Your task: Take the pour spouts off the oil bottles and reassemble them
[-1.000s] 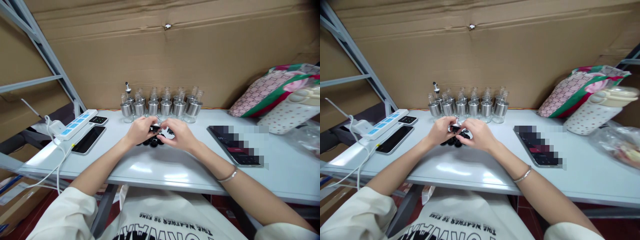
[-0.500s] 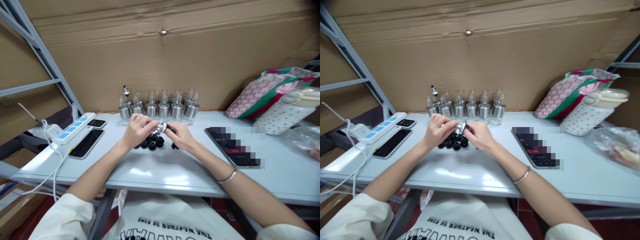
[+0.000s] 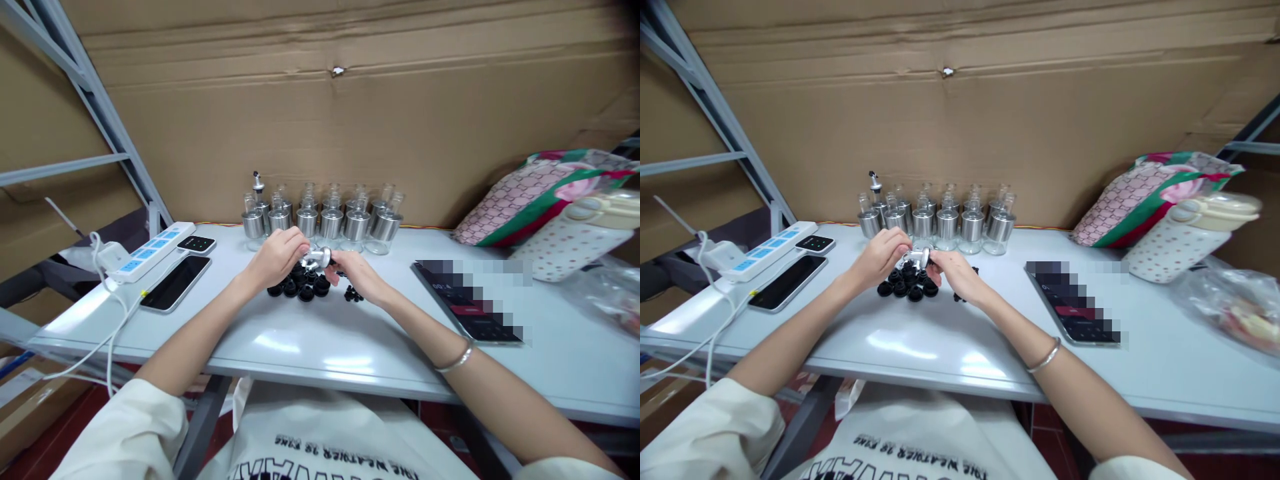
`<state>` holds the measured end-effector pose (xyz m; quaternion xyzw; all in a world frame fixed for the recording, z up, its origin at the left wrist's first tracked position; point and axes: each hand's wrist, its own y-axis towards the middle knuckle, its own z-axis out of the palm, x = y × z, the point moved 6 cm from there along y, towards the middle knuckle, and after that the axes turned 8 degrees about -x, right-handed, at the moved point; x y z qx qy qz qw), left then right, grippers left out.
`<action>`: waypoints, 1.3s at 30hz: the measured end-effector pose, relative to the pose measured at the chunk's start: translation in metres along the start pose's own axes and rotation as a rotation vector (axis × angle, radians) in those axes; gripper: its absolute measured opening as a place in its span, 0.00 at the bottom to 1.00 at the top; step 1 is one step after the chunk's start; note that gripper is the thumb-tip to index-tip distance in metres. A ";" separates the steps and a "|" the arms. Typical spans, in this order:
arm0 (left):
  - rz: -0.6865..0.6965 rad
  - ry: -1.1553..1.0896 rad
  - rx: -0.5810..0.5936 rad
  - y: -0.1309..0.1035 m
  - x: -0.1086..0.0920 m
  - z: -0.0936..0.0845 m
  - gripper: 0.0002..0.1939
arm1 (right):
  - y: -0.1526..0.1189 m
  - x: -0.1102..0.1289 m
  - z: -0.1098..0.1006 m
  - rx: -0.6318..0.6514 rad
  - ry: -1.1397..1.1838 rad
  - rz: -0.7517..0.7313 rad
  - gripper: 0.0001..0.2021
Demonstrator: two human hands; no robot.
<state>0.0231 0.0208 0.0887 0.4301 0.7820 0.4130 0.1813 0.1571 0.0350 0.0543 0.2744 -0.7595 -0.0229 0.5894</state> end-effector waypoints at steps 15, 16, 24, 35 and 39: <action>0.223 0.130 -0.145 0.000 -0.021 -0.007 0.08 | -0.006 -0.019 0.013 0.212 0.413 0.442 0.27; 0.225 0.136 -0.145 0.000 -0.020 -0.007 0.08 | -0.007 -0.019 0.014 0.235 0.434 0.465 0.28; 0.299 0.261 -0.094 0.004 -0.021 -0.008 0.12 | -0.007 -0.015 0.013 0.027 0.733 0.556 0.18; -0.009 0.053 0.006 0.015 0.007 -0.017 0.20 | 0.002 0.007 0.002 -0.253 0.527 0.256 0.25; -0.137 -0.104 0.071 0.016 0.011 -0.015 0.24 | -0.001 0.023 -0.005 -0.283 0.112 0.031 0.23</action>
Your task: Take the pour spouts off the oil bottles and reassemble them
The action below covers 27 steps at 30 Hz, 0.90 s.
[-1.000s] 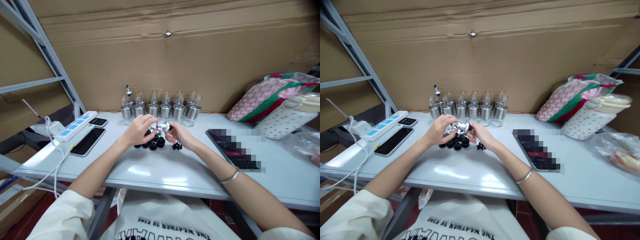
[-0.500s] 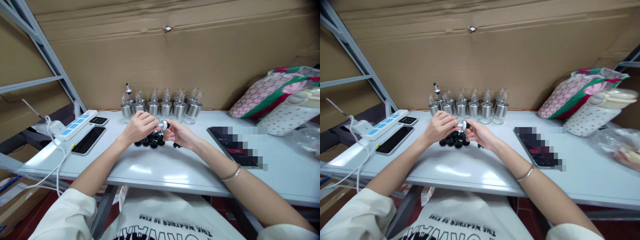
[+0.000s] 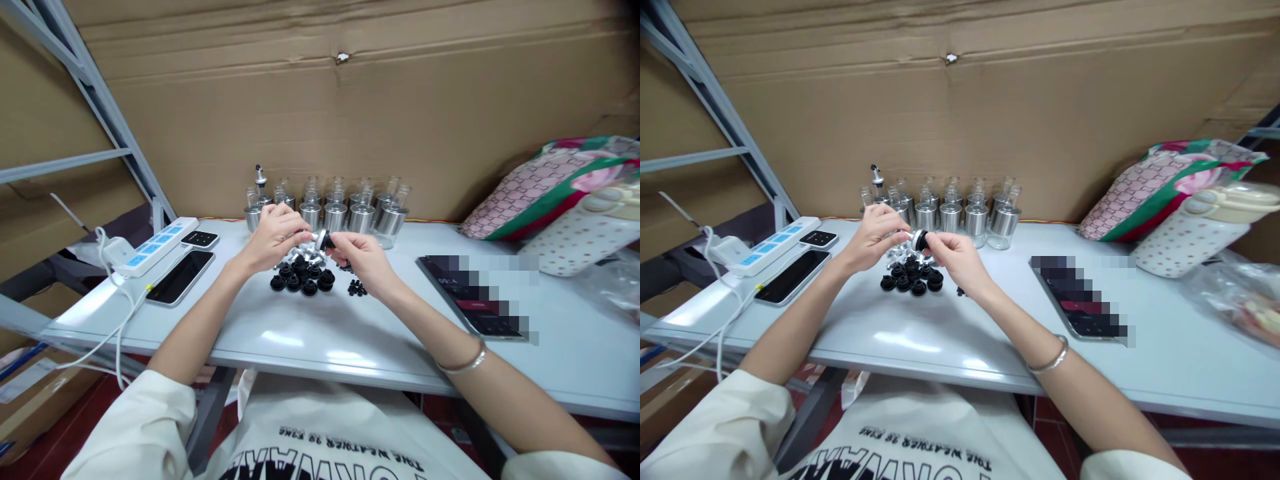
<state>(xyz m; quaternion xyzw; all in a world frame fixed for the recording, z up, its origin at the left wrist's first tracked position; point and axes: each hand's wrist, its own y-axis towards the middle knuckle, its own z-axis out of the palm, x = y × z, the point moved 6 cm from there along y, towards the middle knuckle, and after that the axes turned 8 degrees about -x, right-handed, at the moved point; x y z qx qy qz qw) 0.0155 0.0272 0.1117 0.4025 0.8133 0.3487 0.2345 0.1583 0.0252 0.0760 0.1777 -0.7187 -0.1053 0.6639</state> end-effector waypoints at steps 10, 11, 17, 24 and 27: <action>-0.459 -0.028 -0.216 -0.019 0.080 -0.031 0.21 | 0.003 0.018 -0.043 -0.187 -0.649 -0.672 0.03; -0.450 0.004 -0.166 -0.020 0.081 -0.026 0.18 | 0.006 0.014 -0.047 -0.204 -0.667 -0.673 0.04; -0.359 0.220 -0.010 -0.022 0.059 0.011 0.09 | 0.007 0.004 -0.041 -0.154 -0.726 -0.766 0.10; -0.502 0.062 -0.058 -0.037 0.077 0.034 0.07 | 0.005 0.000 -0.036 -0.125 -0.719 -0.771 0.12; -0.565 -0.035 -0.083 -0.041 0.082 0.040 0.10 | 0.005 -0.006 -0.033 -0.091 -0.730 -0.754 0.12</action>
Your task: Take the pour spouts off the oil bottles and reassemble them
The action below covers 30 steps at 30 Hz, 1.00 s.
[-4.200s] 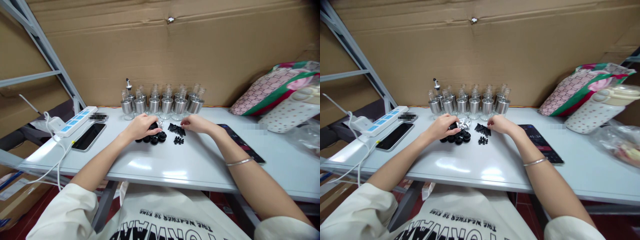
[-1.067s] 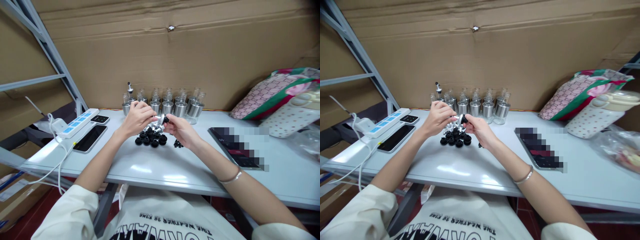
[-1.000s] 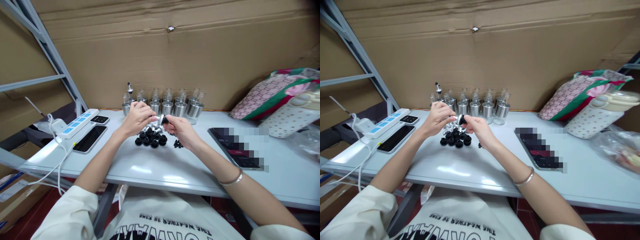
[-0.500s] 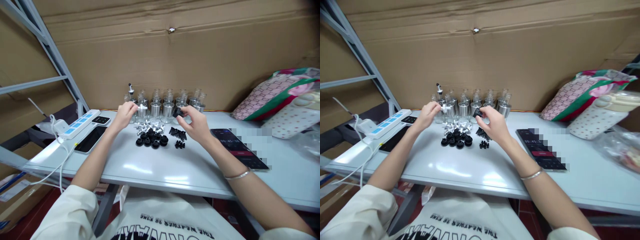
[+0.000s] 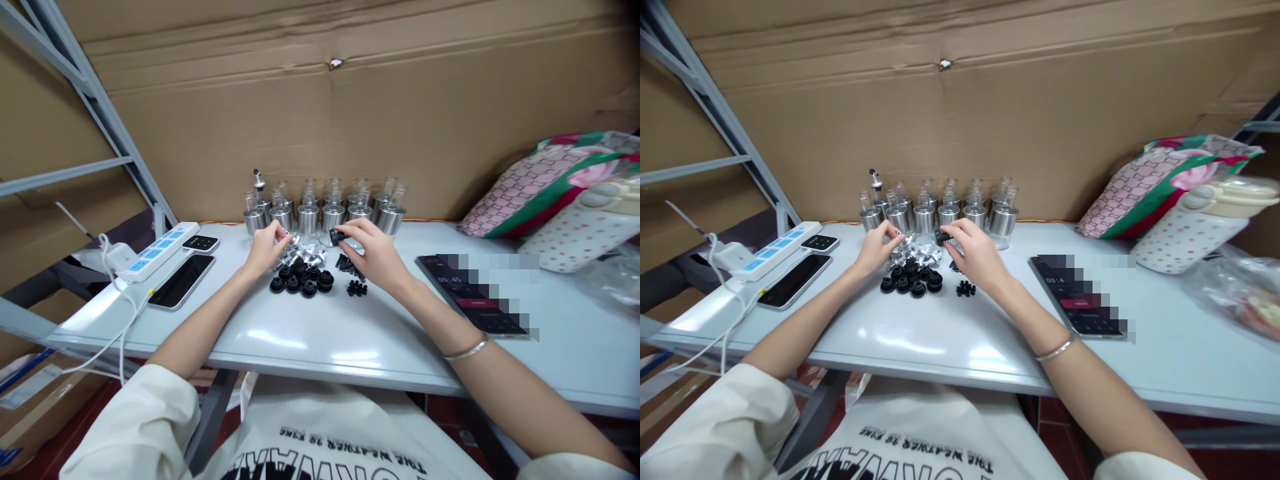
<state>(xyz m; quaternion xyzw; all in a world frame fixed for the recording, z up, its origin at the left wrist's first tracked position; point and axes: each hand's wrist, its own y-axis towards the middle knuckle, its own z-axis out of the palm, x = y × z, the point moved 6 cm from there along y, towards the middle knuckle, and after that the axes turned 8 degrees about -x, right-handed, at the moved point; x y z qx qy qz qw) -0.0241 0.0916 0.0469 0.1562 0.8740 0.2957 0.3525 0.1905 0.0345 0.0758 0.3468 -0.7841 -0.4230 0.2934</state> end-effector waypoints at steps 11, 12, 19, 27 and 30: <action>-0.050 0.055 0.088 -0.004 0.007 0.013 0.06 | -0.004 -0.004 0.007 0.054 0.031 0.091 0.06; -0.028 0.089 0.098 -0.004 0.006 0.013 0.06 | -0.004 -0.004 0.008 0.063 0.031 0.096 0.05; 0.242 0.261 0.118 -0.005 -0.017 -0.002 0.09 | -0.011 -0.004 0.020 0.151 0.092 0.095 0.09; 0.399 0.243 0.387 -0.020 -0.047 -0.002 0.11 | -0.014 0.002 0.030 0.246 0.132 0.089 0.12; 0.372 0.187 0.469 -0.026 -0.052 0.002 0.09 | -0.015 0.001 0.033 0.272 0.140 0.085 0.13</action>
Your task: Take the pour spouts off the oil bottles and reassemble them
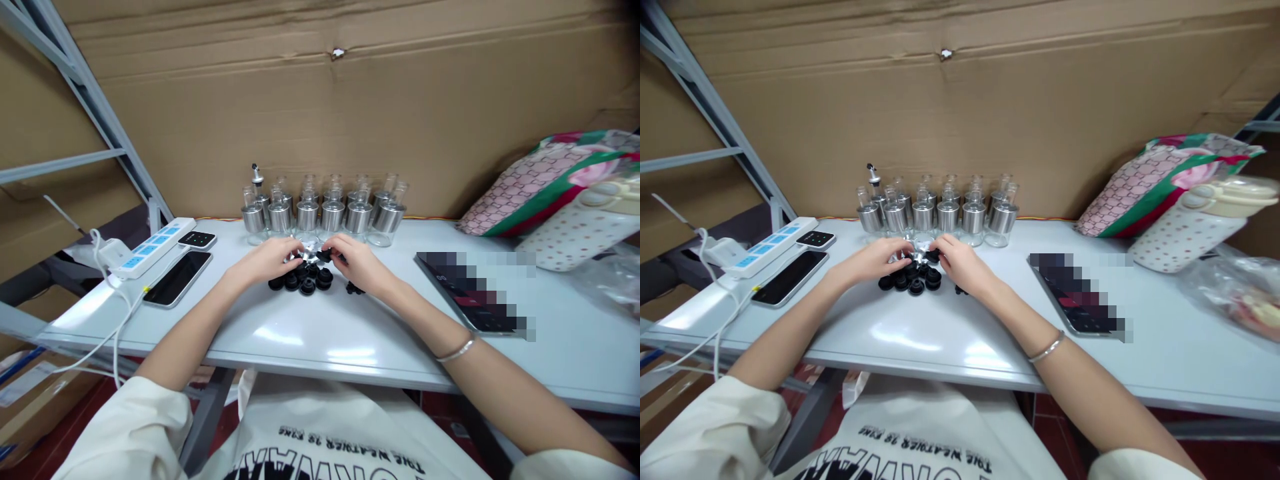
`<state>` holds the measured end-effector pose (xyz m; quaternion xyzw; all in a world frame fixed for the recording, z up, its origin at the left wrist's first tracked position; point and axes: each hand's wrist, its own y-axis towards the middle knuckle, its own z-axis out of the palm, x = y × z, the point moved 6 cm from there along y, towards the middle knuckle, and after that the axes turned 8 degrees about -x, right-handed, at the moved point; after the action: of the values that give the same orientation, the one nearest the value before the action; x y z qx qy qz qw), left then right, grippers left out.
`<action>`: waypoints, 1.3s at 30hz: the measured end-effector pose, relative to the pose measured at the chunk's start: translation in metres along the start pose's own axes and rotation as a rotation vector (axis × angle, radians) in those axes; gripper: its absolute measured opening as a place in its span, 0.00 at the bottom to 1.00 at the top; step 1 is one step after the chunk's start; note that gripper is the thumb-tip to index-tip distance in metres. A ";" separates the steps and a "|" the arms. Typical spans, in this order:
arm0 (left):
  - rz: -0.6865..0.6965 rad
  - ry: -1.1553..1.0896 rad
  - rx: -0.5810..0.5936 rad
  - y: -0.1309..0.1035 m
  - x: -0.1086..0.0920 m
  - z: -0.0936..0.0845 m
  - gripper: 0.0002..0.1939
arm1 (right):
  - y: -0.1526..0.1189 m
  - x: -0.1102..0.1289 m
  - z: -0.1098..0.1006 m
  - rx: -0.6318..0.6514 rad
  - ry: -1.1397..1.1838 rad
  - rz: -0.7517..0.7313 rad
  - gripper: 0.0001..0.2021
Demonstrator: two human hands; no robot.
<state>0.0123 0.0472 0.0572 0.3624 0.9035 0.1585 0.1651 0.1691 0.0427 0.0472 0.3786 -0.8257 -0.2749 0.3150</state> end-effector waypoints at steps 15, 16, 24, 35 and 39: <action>0.034 -0.133 -0.005 0.001 -0.009 0.002 0.06 | -0.001 0.008 0.006 0.020 -0.012 -0.055 0.12; 0.032 -0.137 -0.004 0.001 -0.009 0.002 0.06 | -0.002 0.008 0.006 0.025 -0.016 -0.058 0.12; 0.053 -0.154 0.027 0.000 -0.007 0.003 0.05 | -0.003 0.009 0.009 0.055 -0.025 -0.081 0.13; 0.100 -0.129 0.008 0.001 -0.010 -0.001 0.06 | -0.004 0.009 0.011 0.092 -0.030 -0.100 0.15; 0.060 -0.149 0.037 0.001 -0.011 -0.001 0.07 | -0.005 0.008 0.015 0.128 -0.026 -0.112 0.18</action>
<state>0.0201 0.0395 0.0603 0.4029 0.8804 0.1193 0.2201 0.1560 0.0365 0.0366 0.4402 -0.8231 -0.2435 0.2635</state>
